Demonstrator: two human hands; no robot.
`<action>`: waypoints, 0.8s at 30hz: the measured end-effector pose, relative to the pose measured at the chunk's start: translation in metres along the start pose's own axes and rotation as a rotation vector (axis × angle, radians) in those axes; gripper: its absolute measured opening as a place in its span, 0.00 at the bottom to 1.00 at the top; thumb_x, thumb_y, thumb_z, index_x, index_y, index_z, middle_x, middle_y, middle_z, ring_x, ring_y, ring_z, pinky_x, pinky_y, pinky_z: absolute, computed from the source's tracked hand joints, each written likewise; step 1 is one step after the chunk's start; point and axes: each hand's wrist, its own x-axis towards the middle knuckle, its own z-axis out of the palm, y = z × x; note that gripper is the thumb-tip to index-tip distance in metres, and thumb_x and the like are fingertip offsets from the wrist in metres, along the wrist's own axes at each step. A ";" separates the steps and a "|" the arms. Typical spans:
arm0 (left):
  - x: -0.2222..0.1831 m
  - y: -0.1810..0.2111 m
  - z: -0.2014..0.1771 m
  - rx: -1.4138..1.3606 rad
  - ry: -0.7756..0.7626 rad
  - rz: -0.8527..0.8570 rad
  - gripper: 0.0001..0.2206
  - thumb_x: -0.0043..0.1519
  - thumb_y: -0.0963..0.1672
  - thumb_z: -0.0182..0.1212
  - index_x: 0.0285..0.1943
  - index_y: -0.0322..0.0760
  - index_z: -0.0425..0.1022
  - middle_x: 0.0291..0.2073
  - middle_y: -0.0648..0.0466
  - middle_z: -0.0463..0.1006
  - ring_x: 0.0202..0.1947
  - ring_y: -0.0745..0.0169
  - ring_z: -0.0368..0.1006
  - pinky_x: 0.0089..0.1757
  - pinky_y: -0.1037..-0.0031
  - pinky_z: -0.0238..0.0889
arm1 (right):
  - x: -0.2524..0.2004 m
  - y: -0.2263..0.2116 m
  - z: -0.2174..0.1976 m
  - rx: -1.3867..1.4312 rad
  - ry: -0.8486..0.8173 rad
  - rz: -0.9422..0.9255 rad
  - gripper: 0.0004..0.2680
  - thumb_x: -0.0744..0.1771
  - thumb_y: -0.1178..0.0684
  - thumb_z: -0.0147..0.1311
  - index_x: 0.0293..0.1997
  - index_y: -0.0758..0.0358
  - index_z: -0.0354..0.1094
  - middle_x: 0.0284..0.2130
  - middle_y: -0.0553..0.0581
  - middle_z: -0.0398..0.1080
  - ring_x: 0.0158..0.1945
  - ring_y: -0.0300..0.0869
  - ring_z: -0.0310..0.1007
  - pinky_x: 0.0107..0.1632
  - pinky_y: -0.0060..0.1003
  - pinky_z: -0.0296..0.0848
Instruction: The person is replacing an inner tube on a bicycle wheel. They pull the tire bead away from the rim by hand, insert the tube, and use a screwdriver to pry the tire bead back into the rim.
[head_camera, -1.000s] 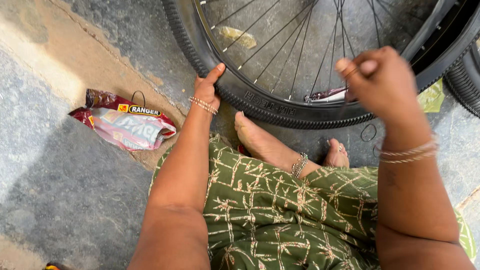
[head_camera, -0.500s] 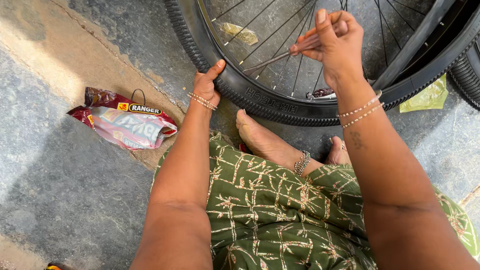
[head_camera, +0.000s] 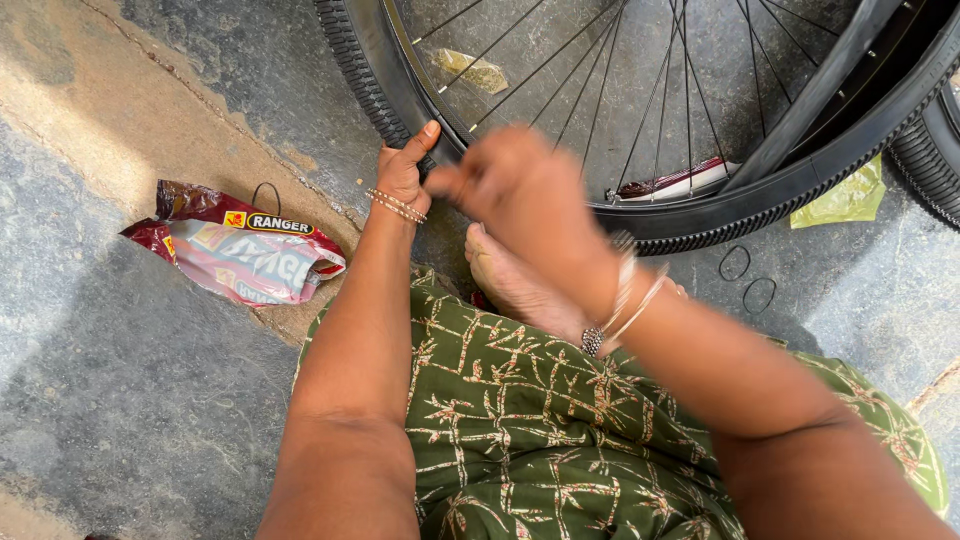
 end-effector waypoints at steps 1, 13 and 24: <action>0.002 -0.002 0.000 -0.002 -0.001 -0.001 0.23 0.54 0.38 0.75 0.58 0.34 0.74 0.47 0.53 0.80 0.46 0.56 0.77 0.49 0.63 0.73 | -0.026 -0.026 0.007 -0.112 -0.282 0.019 0.15 0.67 0.40 0.61 0.32 0.62 0.71 0.34 0.59 0.73 0.42 0.49 0.76 0.34 0.43 0.77; 0.013 0.028 0.022 0.073 -0.002 0.127 0.22 0.58 0.43 0.74 0.59 0.34 0.72 0.46 0.54 0.80 0.45 0.60 0.77 0.49 0.65 0.73 | -0.106 -0.018 0.014 -0.165 -0.058 -0.402 0.10 0.65 0.48 0.56 0.43 0.65 0.72 0.55 0.63 0.73 0.66 0.58 0.67 0.66 0.49 0.71; 0.123 0.103 -0.008 0.274 0.087 0.457 0.49 0.58 0.61 0.72 0.77 0.39 0.45 0.70 0.37 0.64 0.66 0.42 0.65 0.64 0.49 0.63 | -0.165 -0.052 -0.098 0.281 -0.125 -0.352 0.12 0.67 0.51 0.66 0.52 0.63 0.72 0.56 0.62 0.73 0.64 0.50 0.73 0.57 0.39 0.77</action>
